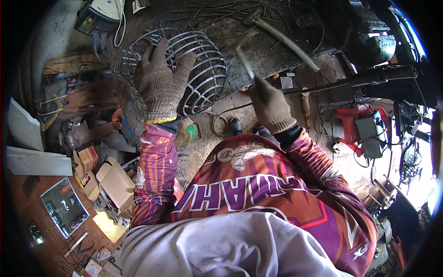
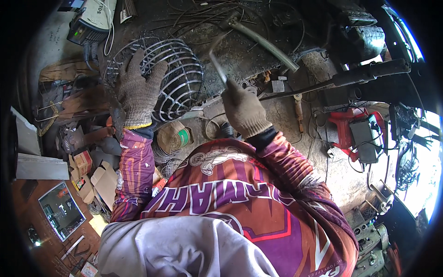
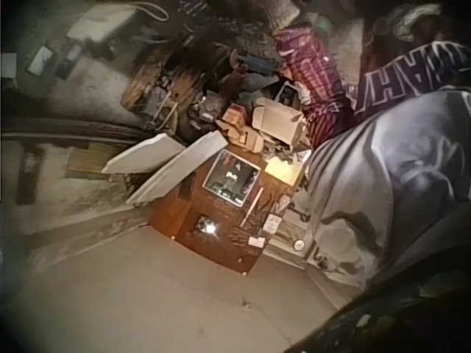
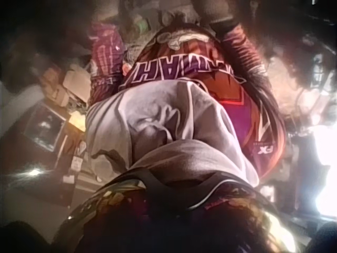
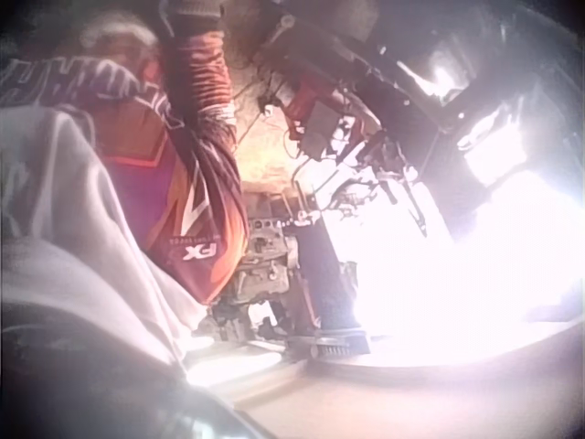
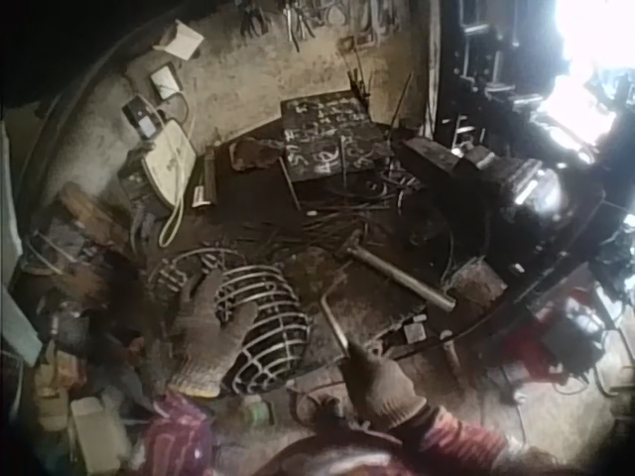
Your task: The person holds a metal wire frame against a workbench and applies a welding tool to various joints of the frame.
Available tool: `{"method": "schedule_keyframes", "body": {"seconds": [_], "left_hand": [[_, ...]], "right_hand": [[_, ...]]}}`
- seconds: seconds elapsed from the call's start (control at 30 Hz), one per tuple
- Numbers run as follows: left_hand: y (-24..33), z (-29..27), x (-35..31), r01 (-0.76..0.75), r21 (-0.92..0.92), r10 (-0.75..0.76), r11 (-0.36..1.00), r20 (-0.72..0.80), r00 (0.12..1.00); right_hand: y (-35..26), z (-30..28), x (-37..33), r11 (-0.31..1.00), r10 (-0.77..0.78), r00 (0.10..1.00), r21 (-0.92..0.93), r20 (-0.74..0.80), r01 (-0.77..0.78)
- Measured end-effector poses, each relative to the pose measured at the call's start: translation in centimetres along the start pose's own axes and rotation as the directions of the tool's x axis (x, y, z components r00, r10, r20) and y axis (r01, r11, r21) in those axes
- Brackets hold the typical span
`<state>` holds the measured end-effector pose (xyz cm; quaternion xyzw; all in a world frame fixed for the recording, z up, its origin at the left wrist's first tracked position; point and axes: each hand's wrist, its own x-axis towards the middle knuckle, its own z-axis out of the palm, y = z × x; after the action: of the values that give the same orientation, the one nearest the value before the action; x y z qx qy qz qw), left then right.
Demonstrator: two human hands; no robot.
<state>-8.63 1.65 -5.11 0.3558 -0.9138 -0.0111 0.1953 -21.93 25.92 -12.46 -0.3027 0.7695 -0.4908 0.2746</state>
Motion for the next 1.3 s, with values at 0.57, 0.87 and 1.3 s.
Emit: {"method": "schedule_keyframes", "body": {"seconds": [0.57,0.87,1.3], "left_hand": [[0.1,-0.3,0.0,0.016,-0.024,-0.016,1.0,0.03,0.999],[0.4,-0.3,0.2,0.065,-0.096,-0.06,0.993,0.054,0.997],[-2.9,-0.4,4.3,0.227,-0.321,-0.124,0.92,0.311,0.942]], "right_hand": [[-2.2,-0.6,0.5,0.973,0.109,0.992,-0.196,-0.064,-0.119],[0.1,-0.3,0.9,0.975,-0.105,0.989,-0.208,-0.103,0.082],[2.4,-2.7,-0.7,0.987,-0.009,0.998,-0.159,-0.06,0.0]]}}
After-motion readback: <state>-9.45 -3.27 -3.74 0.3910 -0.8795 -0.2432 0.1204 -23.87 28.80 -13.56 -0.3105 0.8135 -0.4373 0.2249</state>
